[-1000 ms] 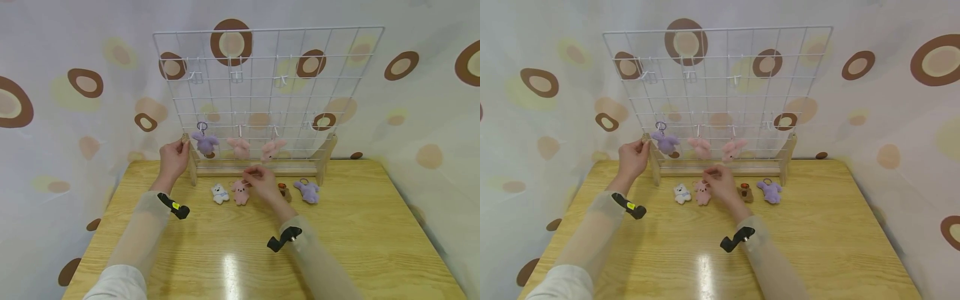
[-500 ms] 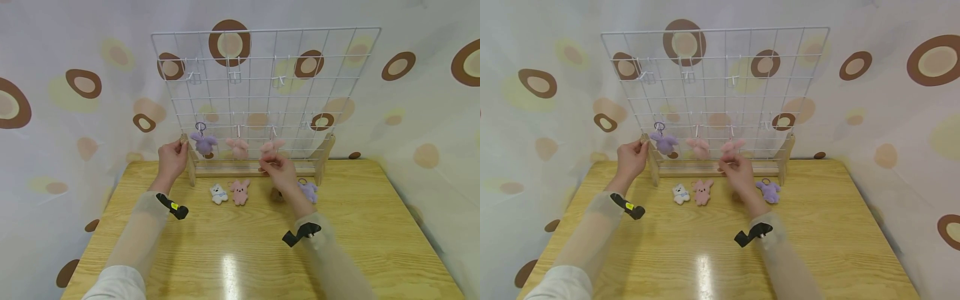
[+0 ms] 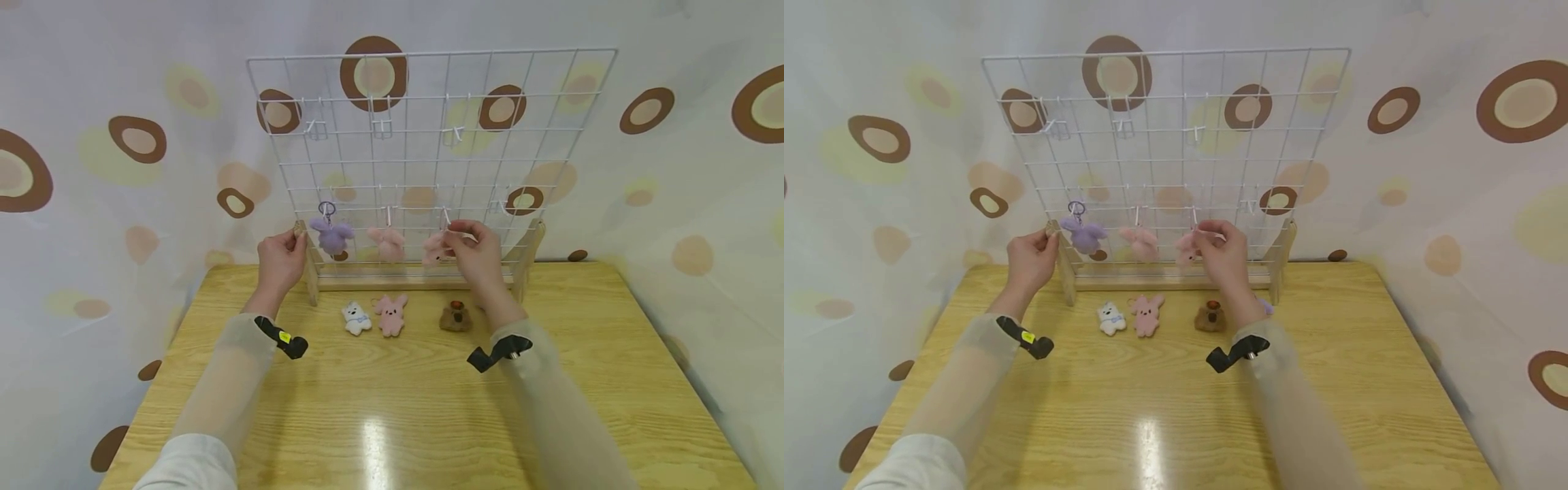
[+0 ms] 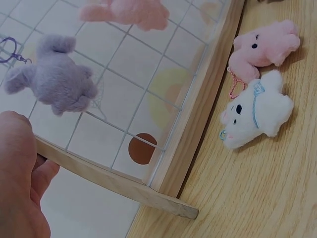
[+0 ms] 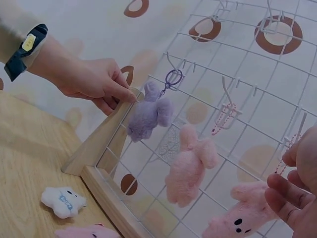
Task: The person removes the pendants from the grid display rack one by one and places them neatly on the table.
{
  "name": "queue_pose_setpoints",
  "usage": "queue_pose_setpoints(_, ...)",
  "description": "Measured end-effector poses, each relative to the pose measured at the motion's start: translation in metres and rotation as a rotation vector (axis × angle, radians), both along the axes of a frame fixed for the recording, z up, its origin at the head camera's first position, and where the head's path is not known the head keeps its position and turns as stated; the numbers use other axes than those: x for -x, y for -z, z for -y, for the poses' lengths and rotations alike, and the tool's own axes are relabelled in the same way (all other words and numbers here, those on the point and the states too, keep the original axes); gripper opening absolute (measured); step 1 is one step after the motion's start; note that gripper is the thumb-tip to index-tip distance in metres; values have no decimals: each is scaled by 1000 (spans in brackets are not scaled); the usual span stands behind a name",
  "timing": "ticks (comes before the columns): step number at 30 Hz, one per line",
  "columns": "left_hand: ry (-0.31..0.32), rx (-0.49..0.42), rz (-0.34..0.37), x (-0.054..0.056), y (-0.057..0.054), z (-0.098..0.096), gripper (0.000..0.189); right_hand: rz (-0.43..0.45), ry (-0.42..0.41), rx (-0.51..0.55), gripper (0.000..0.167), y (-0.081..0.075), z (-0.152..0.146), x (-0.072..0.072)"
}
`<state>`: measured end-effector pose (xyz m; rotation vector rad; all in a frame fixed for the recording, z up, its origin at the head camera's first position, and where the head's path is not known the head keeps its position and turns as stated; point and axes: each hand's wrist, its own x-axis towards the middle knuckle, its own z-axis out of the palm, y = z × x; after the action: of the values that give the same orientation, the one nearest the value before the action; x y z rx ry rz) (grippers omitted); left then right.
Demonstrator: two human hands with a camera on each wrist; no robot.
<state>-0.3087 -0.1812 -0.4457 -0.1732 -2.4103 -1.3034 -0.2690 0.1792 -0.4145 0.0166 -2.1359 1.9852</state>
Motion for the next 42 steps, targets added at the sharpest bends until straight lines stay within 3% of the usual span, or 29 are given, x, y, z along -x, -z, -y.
queue_pose_setpoints(11,16,-35,19,-2,-3,2,33,-30,-7,-84,25,-10,-3,19)
queue_pose_setpoints(19,31,-49,46,-1,-3,4,35,-25,-7,-119,26,-15,-1,22)
queue_pose_setpoints(29,28,-8,32,0,-1,4,35,-24,-29,-80,21,-23,1,17)
queue_pose_setpoints(42,9,1,19,0,0,2,35,-88,-77,-74,21,-32,-8,-5)
